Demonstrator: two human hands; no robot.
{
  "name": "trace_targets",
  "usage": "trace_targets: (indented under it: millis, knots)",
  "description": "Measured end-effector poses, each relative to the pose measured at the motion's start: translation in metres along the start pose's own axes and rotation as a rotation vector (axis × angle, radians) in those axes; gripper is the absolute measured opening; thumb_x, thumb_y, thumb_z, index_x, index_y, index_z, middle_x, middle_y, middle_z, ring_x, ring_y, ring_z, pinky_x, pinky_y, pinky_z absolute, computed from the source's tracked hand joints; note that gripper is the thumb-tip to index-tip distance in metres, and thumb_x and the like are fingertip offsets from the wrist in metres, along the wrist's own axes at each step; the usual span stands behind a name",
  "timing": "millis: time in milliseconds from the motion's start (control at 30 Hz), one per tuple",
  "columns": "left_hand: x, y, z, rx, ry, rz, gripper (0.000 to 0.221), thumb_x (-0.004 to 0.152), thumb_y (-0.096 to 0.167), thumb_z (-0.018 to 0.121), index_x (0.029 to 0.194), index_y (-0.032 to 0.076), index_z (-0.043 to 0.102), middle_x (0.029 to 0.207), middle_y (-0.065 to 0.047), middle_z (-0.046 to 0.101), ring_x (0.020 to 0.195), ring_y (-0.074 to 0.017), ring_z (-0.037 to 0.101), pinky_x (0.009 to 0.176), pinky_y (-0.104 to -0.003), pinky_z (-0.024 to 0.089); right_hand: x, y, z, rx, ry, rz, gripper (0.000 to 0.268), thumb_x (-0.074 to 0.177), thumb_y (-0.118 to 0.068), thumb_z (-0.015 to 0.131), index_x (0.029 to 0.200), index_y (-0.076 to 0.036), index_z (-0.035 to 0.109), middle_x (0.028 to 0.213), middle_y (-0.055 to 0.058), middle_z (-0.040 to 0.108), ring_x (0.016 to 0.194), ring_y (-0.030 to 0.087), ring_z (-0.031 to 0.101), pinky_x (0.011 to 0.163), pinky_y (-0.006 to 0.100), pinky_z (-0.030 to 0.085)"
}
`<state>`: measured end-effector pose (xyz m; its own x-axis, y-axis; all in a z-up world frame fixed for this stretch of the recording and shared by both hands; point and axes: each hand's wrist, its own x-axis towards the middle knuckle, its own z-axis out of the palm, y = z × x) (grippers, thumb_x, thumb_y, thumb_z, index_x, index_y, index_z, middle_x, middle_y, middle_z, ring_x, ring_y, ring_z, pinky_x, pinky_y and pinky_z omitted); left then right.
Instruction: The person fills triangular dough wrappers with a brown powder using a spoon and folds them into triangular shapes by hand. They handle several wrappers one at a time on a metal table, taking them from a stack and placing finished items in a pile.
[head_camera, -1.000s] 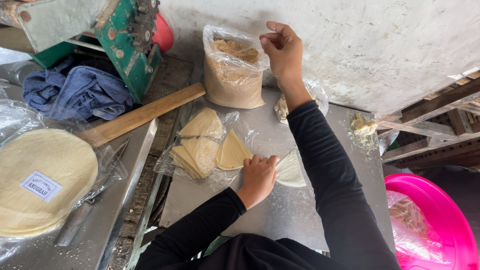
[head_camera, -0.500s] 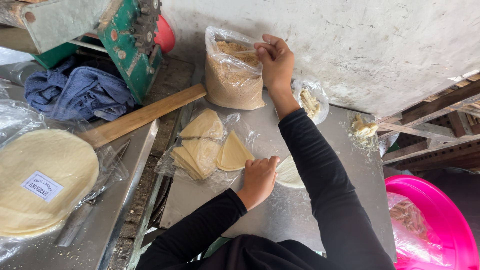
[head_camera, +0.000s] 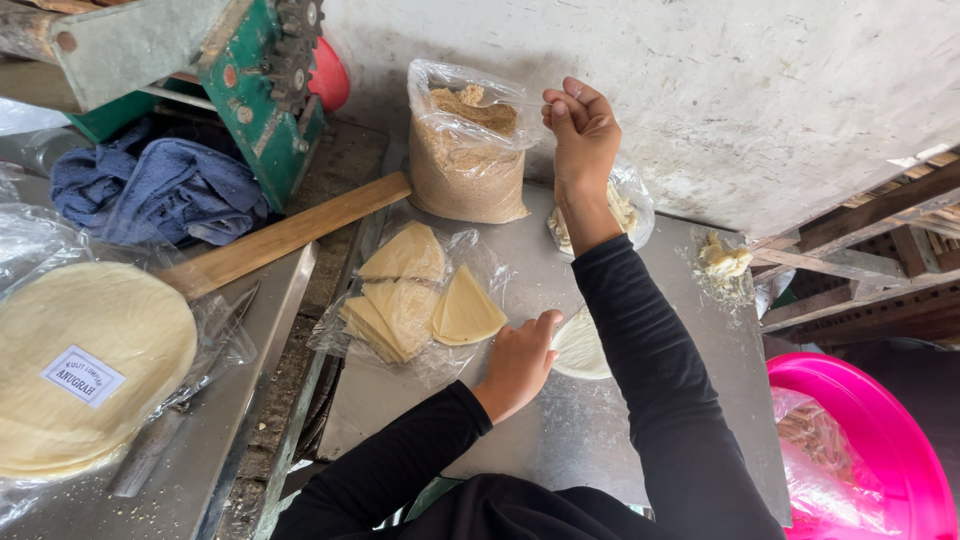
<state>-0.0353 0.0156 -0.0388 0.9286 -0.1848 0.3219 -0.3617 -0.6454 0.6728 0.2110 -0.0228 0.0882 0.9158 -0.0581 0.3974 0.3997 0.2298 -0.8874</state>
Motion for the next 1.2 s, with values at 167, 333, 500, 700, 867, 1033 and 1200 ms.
trace_targets:
  millis: [167,333,500,700,867,1033,1200]
  knots:
    - [0.004,-0.004,0.001,-0.099,-0.010,-0.027,0.050,0.087,0.010,0.074,0.131,0.005,0.050,0.088,-0.005,0.074,0.077,-0.0240,0.072,0.074,-0.043,0.046,-0.012,-0.025,-0.023,0.040,0.041,0.003,0.028,0.100,0.004,0.062,0.128,0.007,0.058,0.107,0.013,0.076,0.093,0.015,0.073,0.090,0.030,0.061]
    - [0.003,-0.004,-0.002,-0.123,-0.030,-0.032,0.049,0.088,0.009,0.072,0.132,0.005,0.052,0.083,-0.003,0.074,0.075,-0.0232,0.072,0.072,-0.043,0.047,-0.047,-0.048,-0.070,0.143,0.055,0.019,0.028,0.101,0.005,0.061,0.129,0.007,0.056,0.110,0.014,0.075,0.095,0.016,0.071,0.092,0.030,0.059]
    - [0.003,0.000,-0.004,-0.105,-0.016,-0.019,0.050,0.087,0.008,0.072,0.132,0.006,0.052,0.081,-0.004,0.075,0.072,-0.0246,0.072,0.071,-0.042,0.047,-0.115,-0.055,-0.133,0.191,0.109,0.077,0.027,0.103,0.006,0.060,0.130,0.006,0.056,0.114,0.015,0.073,0.100,0.018,0.070,0.095,0.030,0.057]
    - [0.005,-0.002,-0.005,-0.160,0.005,0.007,0.049,0.086,0.006,0.071,0.131,0.006,0.052,0.080,-0.006,0.075,0.071,-0.0266,0.072,0.070,-0.042,0.051,-0.201,-0.053,-0.207,0.024,0.219,0.199,0.025,0.102,0.004,0.058,0.127,0.004,0.058,0.113,0.012,0.071,0.104,0.018,0.070,0.097,0.031,0.057]
    - [0.006,0.001,-0.007,-0.195,0.026,0.030,0.046,0.086,0.005,0.071,0.129,0.004,0.052,0.082,-0.008,0.076,0.070,-0.0271,0.073,0.068,-0.041,0.052,-0.254,-0.037,-0.238,-0.180,0.193,0.273,0.026,0.100,0.004,0.060,0.126,0.005,0.060,0.110,0.014,0.073,0.100,0.018,0.069,0.093,0.032,0.057]
    - [0.006,0.003,-0.008,-0.245,0.003,-0.001,0.047,0.087,0.004,0.070,0.130,0.003,0.052,0.085,-0.011,0.076,0.070,-0.0268,0.074,0.064,-0.037,0.056,-0.272,-0.033,-0.238,-0.260,0.196,0.319,0.026,0.099,0.004,0.060,0.125,0.003,0.062,0.109,0.012,0.073,0.101,0.016,0.069,0.094,0.030,0.057]
    - [0.008,0.004,-0.011,-0.309,-0.049,-0.072,0.047,0.089,0.005,0.069,0.132,0.002,0.050,0.087,-0.011,0.077,0.068,-0.0240,0.075,0.061,-0.034,0.057,-0.275,-0.037,-0.222,-0.372,0.144,0.234,0.024,0.100,0.006,0.059,0.123,-0.001,0.063,0.108,0.009,0.074,0.105,0.014,0.070,0.097,0.030,0.058]
